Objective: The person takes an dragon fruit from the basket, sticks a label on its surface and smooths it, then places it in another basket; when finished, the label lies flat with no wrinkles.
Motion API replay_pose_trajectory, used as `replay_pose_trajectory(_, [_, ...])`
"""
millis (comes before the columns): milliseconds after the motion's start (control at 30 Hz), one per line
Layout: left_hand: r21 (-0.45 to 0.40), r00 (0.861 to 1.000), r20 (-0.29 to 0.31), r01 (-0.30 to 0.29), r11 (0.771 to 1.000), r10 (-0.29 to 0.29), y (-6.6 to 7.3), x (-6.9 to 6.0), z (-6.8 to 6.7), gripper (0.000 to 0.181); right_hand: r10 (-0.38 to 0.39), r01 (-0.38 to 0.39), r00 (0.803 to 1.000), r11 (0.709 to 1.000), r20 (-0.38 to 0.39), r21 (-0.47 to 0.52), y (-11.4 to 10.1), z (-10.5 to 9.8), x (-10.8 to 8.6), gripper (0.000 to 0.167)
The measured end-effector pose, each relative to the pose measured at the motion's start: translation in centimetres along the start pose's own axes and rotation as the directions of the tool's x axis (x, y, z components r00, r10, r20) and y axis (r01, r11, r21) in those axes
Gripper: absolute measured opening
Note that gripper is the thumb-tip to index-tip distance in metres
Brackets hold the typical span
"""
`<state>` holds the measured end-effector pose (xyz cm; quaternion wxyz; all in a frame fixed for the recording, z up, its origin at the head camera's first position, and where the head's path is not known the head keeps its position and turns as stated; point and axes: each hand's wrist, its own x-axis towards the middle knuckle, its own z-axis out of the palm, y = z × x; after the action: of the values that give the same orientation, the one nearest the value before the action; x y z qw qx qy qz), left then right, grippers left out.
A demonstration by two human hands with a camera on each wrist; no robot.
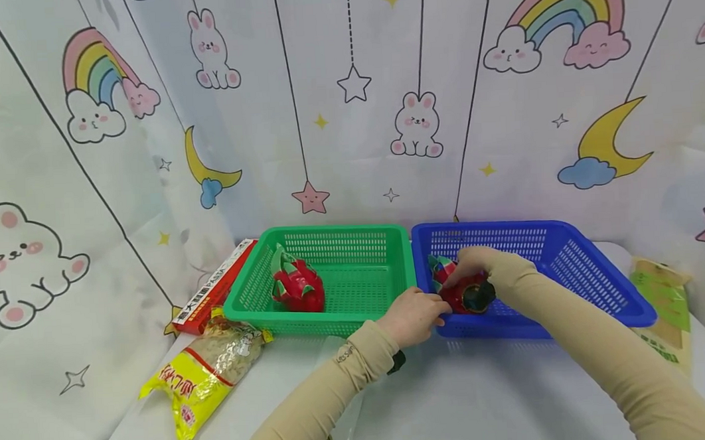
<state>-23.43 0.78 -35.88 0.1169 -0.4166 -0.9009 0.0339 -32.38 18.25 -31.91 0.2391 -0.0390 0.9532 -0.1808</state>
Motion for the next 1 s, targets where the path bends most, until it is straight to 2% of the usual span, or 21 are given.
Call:
replay_pose_trajectory(233, [0.015, 1.000, -0.007, -0.004, 1.000, 0.004, 0.0, 0.1, 0.0, 0.018, -0.039, 0.036, 0.999, 0.994, -0.024, -0.104, -0.2, -0.8, 0.2, 0.065])
replay_pose_trajectory(467, [-0.008, 1.000, -0.007, -0.004, 1.000, 0.004, 0.0, 0.0, -0.1, 0.020, -0.109, 0.099, 0.993, 0.979, -0.046, -0.176, -0.8, -1.6, -0.4, 0.035])
replay_pose_trajectory(600, [-0.058, 1.000, 0.024, 0.012, 0.998, -0.010, 0.2, 0.0, -0.1, 0.022, -0.107, 0.098, 0.993, 0.983, -0.051, -0.157, -0.7, -1.9, -1.0, 0.031])
replay_pose_trajectory(767, [-0.130, 0.998, 0.056, 0.023, 0.991, -0.015, 0.2, -0.2, -0.2, 0.022, -0.123, 0.119, 0.992, 0.984, -0.021, -0.129, -0.6, -2.1, -1.7, 0.024])
replay_pose_trajectory(933, [-0.239, 0.991, 0.129, 0.049, 0.970, -0.019, -0.1, -0.5, -0.7, 0.030, -0.131, 0.125, 0.991, 0.980, -0.031, -0.156, -0.7, -2.6, -2.8, 0.023])
replay_pose_trajectory(1000, [-0.259, 0.987, 0.160, 0.064, 0.964, -0.023, -0.3, -0.6, -0.9, 0.034, -0.132, 0.125, 0.991, 0.980, -0.035, -0.158, -0.8, -2.8, -3.4, 0.024])
